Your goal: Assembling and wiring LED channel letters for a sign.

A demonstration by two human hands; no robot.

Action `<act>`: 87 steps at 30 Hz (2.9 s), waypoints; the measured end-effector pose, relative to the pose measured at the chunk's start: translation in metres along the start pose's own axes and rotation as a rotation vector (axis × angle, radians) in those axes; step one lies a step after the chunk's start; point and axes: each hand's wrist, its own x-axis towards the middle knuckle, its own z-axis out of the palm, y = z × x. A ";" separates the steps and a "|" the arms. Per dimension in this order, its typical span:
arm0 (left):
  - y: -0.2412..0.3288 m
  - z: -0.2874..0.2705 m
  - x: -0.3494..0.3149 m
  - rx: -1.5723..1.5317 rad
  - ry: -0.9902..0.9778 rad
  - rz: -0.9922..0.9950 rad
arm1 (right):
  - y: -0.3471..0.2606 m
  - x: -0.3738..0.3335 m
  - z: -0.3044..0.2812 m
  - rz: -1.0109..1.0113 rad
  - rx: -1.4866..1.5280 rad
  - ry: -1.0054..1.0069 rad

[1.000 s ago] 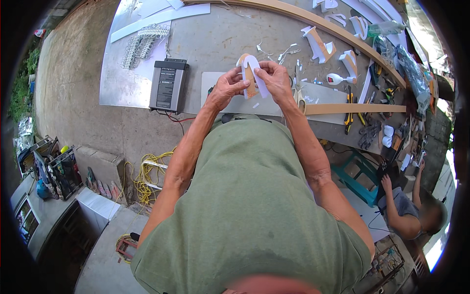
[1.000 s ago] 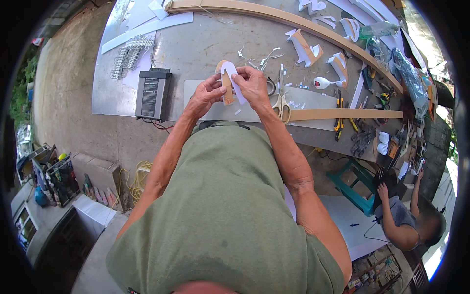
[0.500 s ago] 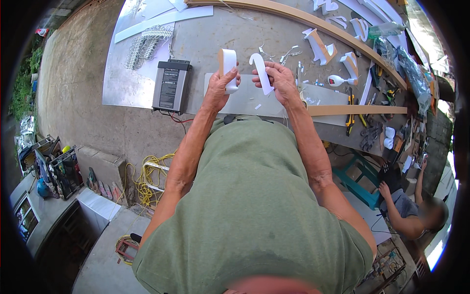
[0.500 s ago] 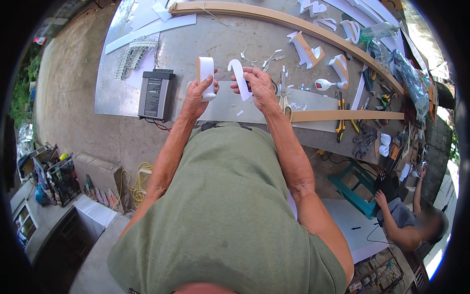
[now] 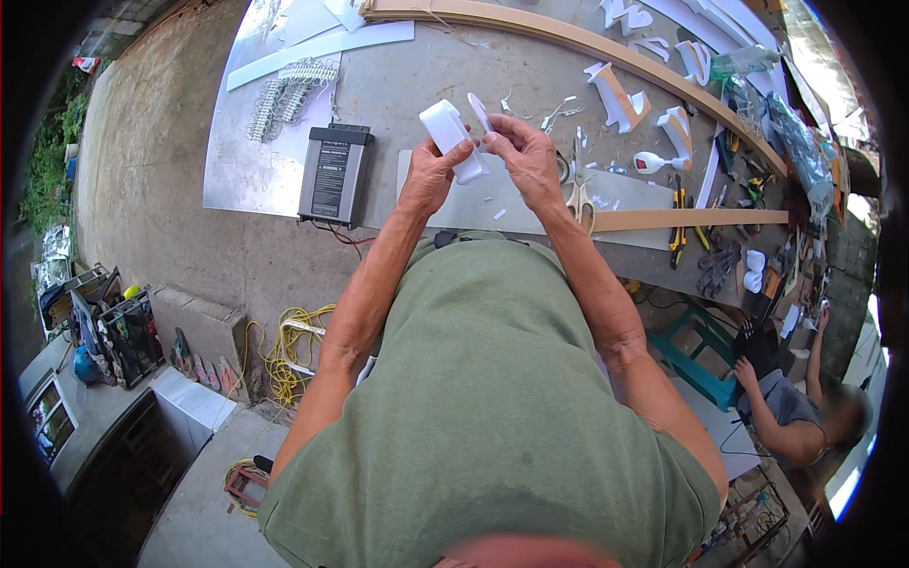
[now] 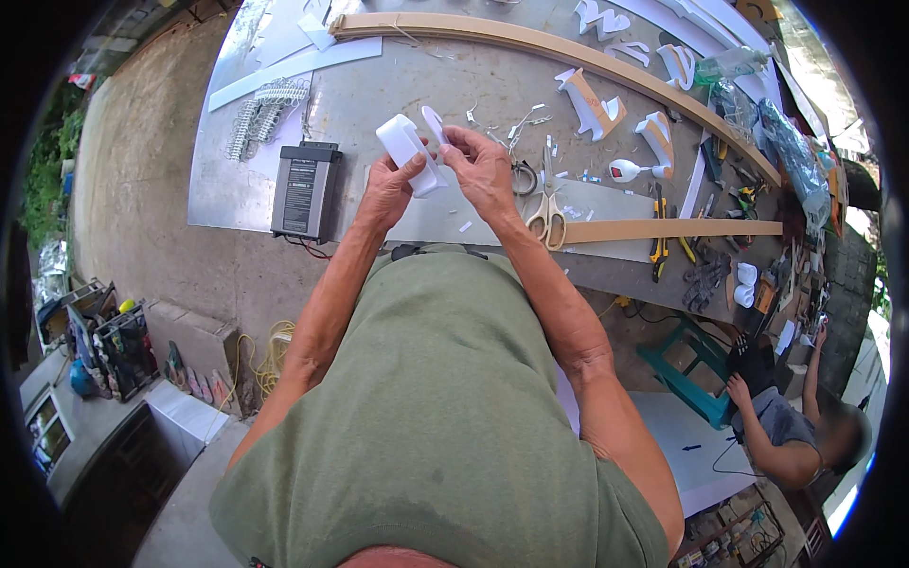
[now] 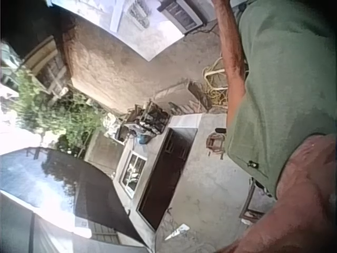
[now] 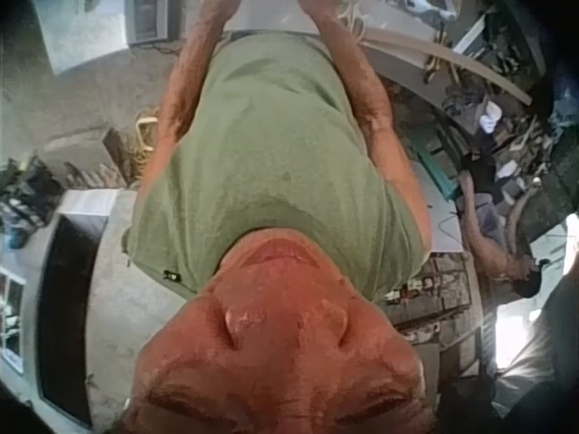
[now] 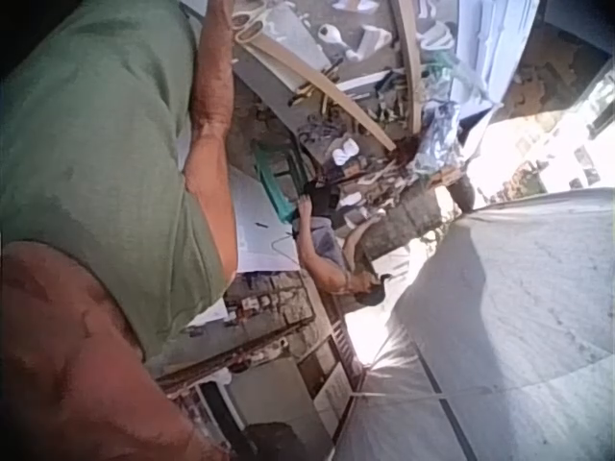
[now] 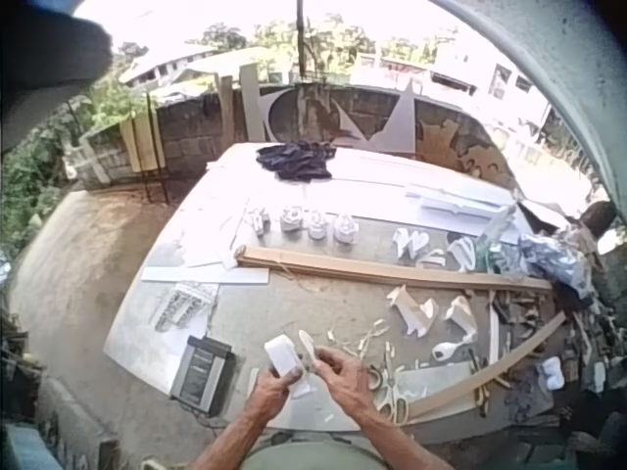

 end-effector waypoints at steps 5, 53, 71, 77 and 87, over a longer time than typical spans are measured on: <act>0.000 -0.004 0.003 -0.194 -0.090 -0.114 | -0.006 -0.011 0.013 -0.347 -0.565 0.049; -0.004 -0.010 -0.020 -0.660 -0.496 -0.439 | -0.033 0.001 -0.017 -0.294 -0.528 -0.339; -0.005 -0.017 -0.026 -0.850 -0.648 -0.494 | -0.045 0.000 -0.016 -0.418 -0.608 -0.456; -0.005 -0.017 -0.028 -0.816 -0.640 -0.480 | -0.043 0.001 -0.020 -0.409 -0.598 -0.480; 0.028 0.011 -0.028 -0.339 -0.168 -0.046 | -0.037 -0.024 -0.007 -0.090 -0.413 -0.134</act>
